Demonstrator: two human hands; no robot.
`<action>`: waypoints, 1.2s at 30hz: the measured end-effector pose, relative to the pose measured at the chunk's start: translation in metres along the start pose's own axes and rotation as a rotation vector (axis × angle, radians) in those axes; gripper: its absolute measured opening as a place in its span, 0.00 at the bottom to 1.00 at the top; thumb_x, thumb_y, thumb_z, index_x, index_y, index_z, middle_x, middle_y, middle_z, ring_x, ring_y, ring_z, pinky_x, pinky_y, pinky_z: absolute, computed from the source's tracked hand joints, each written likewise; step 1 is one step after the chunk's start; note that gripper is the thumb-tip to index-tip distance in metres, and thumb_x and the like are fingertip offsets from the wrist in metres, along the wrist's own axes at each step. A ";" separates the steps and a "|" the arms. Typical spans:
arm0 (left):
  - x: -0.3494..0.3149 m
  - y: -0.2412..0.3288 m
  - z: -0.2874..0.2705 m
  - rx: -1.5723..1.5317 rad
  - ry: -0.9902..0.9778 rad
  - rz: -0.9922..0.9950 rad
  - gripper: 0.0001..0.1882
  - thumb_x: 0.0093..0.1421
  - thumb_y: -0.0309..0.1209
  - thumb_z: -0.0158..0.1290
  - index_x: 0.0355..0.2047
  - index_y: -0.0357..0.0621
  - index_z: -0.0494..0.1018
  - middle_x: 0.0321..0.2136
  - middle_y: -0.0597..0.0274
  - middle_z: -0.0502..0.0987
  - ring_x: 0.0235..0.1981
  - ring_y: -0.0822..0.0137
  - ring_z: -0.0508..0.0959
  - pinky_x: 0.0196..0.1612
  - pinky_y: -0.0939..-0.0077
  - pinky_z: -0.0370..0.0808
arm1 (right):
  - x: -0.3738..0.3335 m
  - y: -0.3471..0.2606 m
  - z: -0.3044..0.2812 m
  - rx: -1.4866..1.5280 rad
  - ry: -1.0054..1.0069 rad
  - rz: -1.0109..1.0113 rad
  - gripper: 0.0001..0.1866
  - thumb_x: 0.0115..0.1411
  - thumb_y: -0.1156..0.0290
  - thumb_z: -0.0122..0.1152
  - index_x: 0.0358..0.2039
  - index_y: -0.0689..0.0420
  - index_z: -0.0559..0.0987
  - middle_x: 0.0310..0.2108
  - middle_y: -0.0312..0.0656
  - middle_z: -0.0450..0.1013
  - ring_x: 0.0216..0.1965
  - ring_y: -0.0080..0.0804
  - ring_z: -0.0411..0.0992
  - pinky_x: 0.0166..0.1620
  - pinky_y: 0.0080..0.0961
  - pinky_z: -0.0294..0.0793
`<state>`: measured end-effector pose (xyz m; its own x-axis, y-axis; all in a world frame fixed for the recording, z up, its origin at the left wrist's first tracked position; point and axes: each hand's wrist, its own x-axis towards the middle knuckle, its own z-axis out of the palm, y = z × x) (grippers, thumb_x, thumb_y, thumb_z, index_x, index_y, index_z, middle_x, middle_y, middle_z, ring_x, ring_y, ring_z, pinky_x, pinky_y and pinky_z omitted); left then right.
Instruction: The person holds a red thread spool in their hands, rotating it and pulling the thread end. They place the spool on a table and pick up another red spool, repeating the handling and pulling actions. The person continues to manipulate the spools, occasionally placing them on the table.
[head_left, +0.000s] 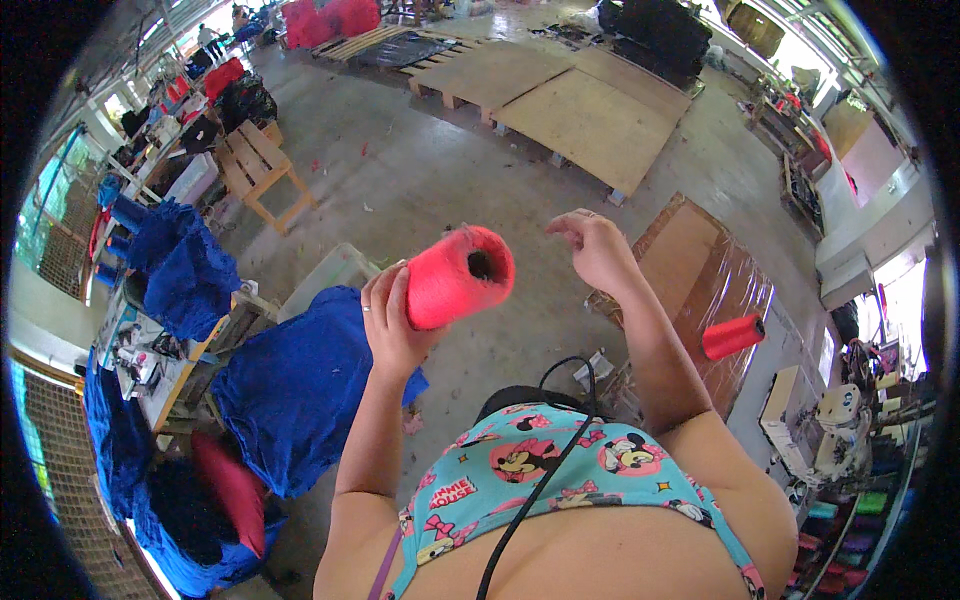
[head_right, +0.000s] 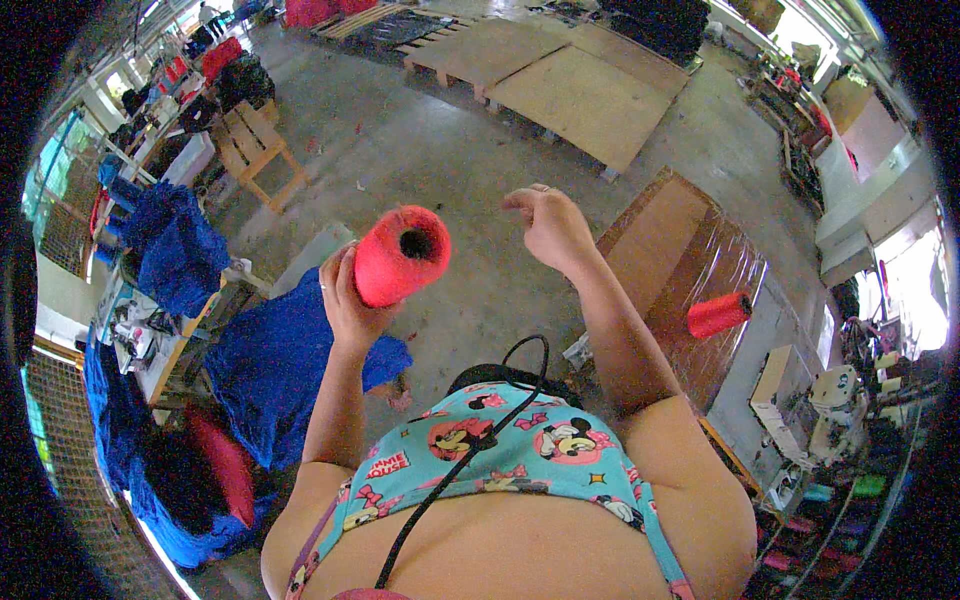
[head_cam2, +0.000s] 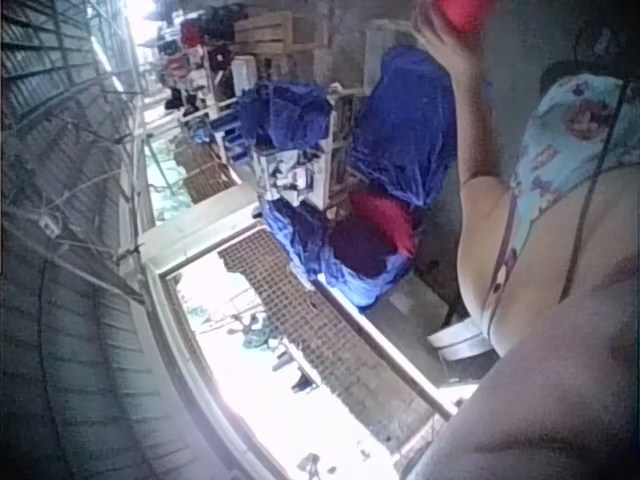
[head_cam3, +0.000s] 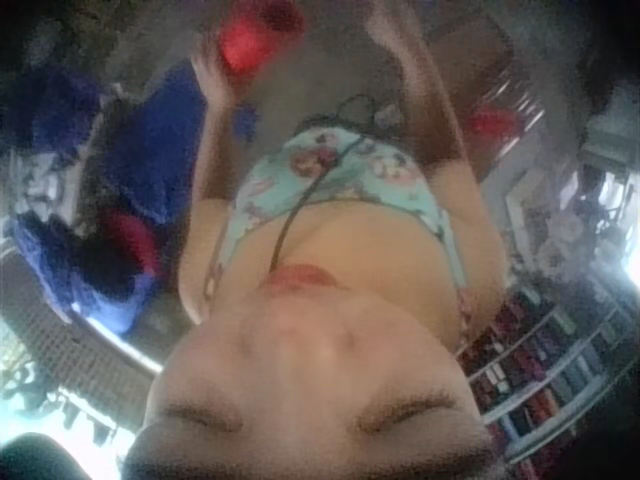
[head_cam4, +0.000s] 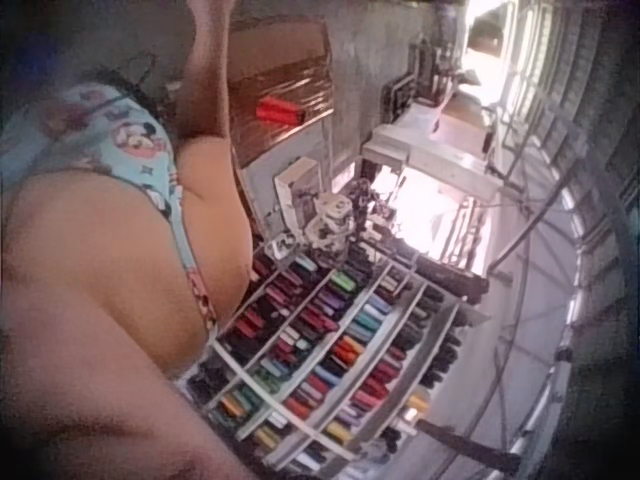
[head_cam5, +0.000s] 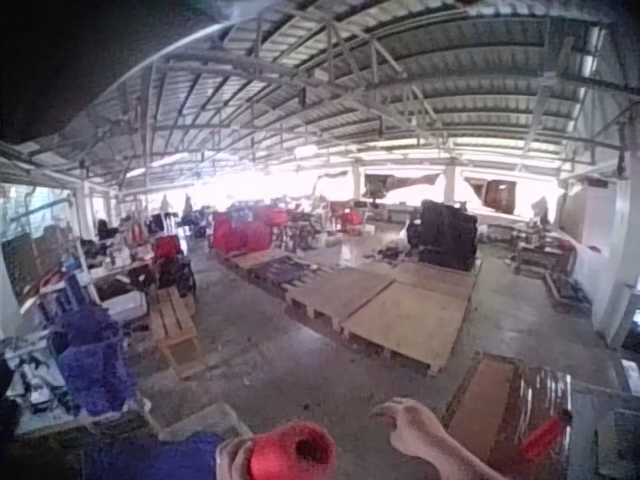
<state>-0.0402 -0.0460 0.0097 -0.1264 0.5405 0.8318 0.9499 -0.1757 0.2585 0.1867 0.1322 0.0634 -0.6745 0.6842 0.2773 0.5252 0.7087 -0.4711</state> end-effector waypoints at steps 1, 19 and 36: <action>-0.001 -0.001 0.001 -0.008 0.003 0.041 0.43 0.29 0.33 0.65 0.50 0.43 0.60 0.47 0.53 0.66 0.46 0.51 0.67 0.47 0.57 0.65 | 0.001 -0.008 0.002 0.292 0.005 -0.001 0.09 0.55 0.77 0.53 0.37 0.56 0.77 0.32 0.38 0.73 0.33 0.22 0.71 0.35 0.20 0.71; 0.017 0.002 -0.027 0.097 -0.136 0.322 0.25 0.37 0.35 0.57 0.41 0.59 0.71 0.45 0.64 0.68 0.47 0.56 0.66 0.47 0.56 0.67 | -0.003 -0.067 -0.036 0.622 -0.313 -0.141 0.04 0.50 0.76 0.61 0.29 0.60 0.79 0.25 0.36 0.71 0.29 0.21 0.69 0.33 0.18 0.68; 0.013 -0.003 -0.023 0.210 -0.267 0.326 0.29 0.35 0.34 0.56 0.44 0.64 0.69 0.46 0.67 0.67 0.47 0.58 0.66 0.48 0.58 0.67 | -0.009 -0.078 -0.027 0.473 -0.099 -0.445 0.03 0.48 0.83 0.53 0.24 0.62 0.70 0.24 0.40 0.69 0.28 0.33 0.69 0.33 0.25 0.68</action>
<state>-0.0511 -0.0570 0.0311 0.2403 0.6826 0.6902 0.9685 -0.2160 -0.1235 0.1661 0.0749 0.1203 -0.8311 0.3078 0.4631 -0.0850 0.7527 -0.6528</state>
